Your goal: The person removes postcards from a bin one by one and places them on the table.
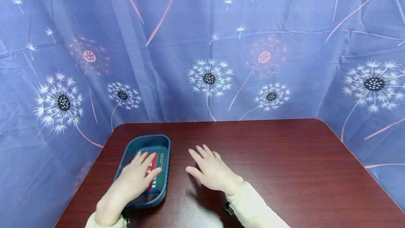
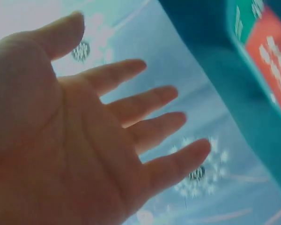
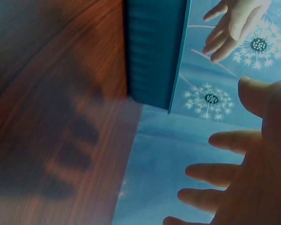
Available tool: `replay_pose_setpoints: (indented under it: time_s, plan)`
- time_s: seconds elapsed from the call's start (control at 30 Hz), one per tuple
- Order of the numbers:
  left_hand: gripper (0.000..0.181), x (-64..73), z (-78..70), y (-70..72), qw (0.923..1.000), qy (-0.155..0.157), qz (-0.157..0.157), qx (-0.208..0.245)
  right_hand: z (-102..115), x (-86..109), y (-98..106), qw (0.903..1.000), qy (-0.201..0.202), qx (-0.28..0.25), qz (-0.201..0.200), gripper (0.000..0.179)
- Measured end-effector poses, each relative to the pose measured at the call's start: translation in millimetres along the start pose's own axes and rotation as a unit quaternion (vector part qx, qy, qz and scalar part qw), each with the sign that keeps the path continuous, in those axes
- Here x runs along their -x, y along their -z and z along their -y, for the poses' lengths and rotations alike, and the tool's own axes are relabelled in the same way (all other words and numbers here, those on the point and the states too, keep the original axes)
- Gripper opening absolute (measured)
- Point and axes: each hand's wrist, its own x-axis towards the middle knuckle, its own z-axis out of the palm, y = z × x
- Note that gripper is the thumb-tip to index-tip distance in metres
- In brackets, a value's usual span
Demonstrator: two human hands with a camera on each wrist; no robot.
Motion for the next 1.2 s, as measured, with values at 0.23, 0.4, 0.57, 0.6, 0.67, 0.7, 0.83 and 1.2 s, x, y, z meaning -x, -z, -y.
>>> replay_pose_setpoints:
  time_s: [0.23, 0.4, 0.57, 0.6, 0.67, 0.7, 0.83, 1.2]
  plan:
    - [0.075, 12.0, 41.7, 23.6, 0.9987, 0.047, 0.012, 0.017, 15.9, -16.7, -4.8, 0.9996, 0.029, 0.003, -0.002, 0.061]
    - [0.08, 14.6, 70.3, 38.8, 0.9967, 0.072, 0.023, 0.03, 29.3, -28.0, -12.0, 0.9985, 0.051, -0.01, -0.018, 0.059]
    - [0.073, 14.2, 95.0, 39.7, 0.9963, 0.08, 0.009, 0.032, 44.3, -38.0, -18.9, 0.9951, 0.086, -0.032, -0.038, 0.057]
    - [0.07, 13.7, 98.6, 38.2, 0.9964, 0.079, 0.003, 0.031, 46.9, -40.3, -20.2, 0.9944, 0.09, -0.04, -0.039, 0.056]
    - [0.065, 11.9, 104.5, 34.6, 0.9966, 0.077, -0.01, 0.03, 52.5, -45.5, -21.8, 0.9927, 0.097, -0.06, -0.04, 0.055]
    - [0.063, 10.8, 106.9, 32.5, 0.9967, 0.074, -0.015, 0.031, 55.3, -47.9, -22.6, 0.9919, 0.097, -0.071, -0.04, 0.055]
    - [0.057, 6.4, 111.4, 25.7, 0.9966, 0.071, -0.026, 0.032, 65.8, -56.6, -26.3, 0.9893, 0.086, -0.114, -0.031, 0.053]
    - [0.044, -7.2, 116.0, 9.6, 0.996, 0.058, -0.053, 0.043, 86.0, -79.3, -49.1, 0.981, 0.02, -0.192, -0.023, 0.052]
